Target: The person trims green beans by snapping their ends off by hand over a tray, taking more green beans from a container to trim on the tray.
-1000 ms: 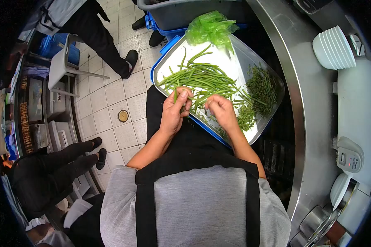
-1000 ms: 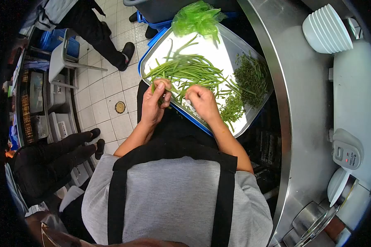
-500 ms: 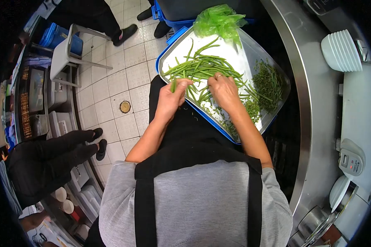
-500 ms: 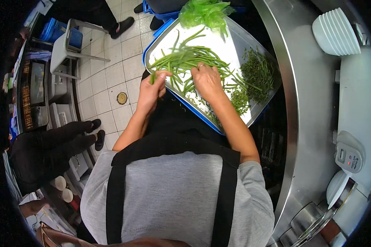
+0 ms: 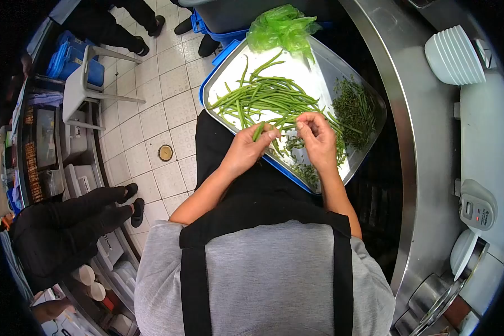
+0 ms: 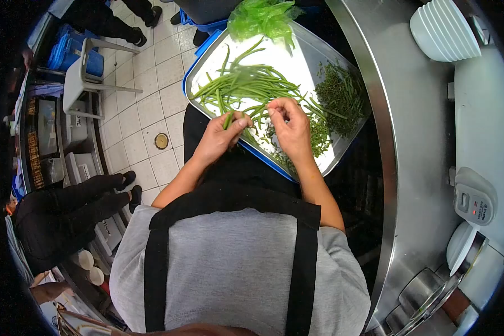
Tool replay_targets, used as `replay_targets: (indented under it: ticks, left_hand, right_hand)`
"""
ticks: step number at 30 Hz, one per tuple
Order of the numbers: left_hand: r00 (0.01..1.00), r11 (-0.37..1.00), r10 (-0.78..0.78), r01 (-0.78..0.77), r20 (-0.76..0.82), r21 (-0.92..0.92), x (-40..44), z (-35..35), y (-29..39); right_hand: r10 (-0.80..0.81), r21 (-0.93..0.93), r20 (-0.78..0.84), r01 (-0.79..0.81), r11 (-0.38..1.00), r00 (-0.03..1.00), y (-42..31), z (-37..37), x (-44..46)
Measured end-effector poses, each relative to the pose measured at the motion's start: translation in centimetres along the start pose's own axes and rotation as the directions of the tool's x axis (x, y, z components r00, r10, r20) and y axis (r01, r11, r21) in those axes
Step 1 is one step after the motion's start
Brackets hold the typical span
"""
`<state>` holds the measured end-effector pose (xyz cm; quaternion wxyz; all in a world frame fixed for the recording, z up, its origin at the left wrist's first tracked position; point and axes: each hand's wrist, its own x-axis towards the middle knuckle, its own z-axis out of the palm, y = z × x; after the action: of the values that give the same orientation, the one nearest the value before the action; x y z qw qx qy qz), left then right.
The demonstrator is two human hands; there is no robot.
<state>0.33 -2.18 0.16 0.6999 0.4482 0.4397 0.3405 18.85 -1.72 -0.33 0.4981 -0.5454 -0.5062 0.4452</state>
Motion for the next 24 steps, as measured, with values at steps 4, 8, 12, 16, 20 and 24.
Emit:
replay_targets:
  ticks: [4, 8, 12, 16, 20, 24]
  left_hand:
    - [0.991, 0.987, 0.069, -0.084, -0.112, -0.138, 0.4, -0.6, 0.0]
    - [0.986, 0.985, 0.070, -0.093, -0.152, -0.146, 0.5, -0.7, 0.1]
    - [0.981, 0.982, 0.087, -0.113, -0.172, -0.148, 0.5, -0.5, 0.2]
    - [0.980, 0.979, 0.090, -0.119, -0.175, -0.163, 0.3, -0.3, 0.7]
    - [0.979, 0.977, 0.136, -0.158, -0.154, -0.142, 0.2, -0.2, 0.4]
    - [0.964, 0.965, 0.201, -0.226, -0.172, -0.135, -0.3, -0.6, 0.6]
  right_hand:
    - [0.008, -0.250, 0.211, 0.046, 0.967, 0.977, -0.7, -0.3, -1.1]
    - [-0.069, -0.450, 0.290, 0.200, 0.870, 0.954, -2.0, 0.3, -1.9]
    - [-0.090, -0.511, 0.283, 0.229, 0.829, 0.955, -1.2, 0.0, -1.7]
    - [-0.018, -0.456, 0.261, 0.139, 0.879, 0.965, -1.2, -0.2, -1.3]
    - [-0.005, -0.357, 0.193, 0.075, 0.931, 0.981, -1.1, -0.2, -1.1]
    - [0.160, 0.075, -0.024, -0.158, 0.985, 0.987, 2.8, -1.5, 0.5]
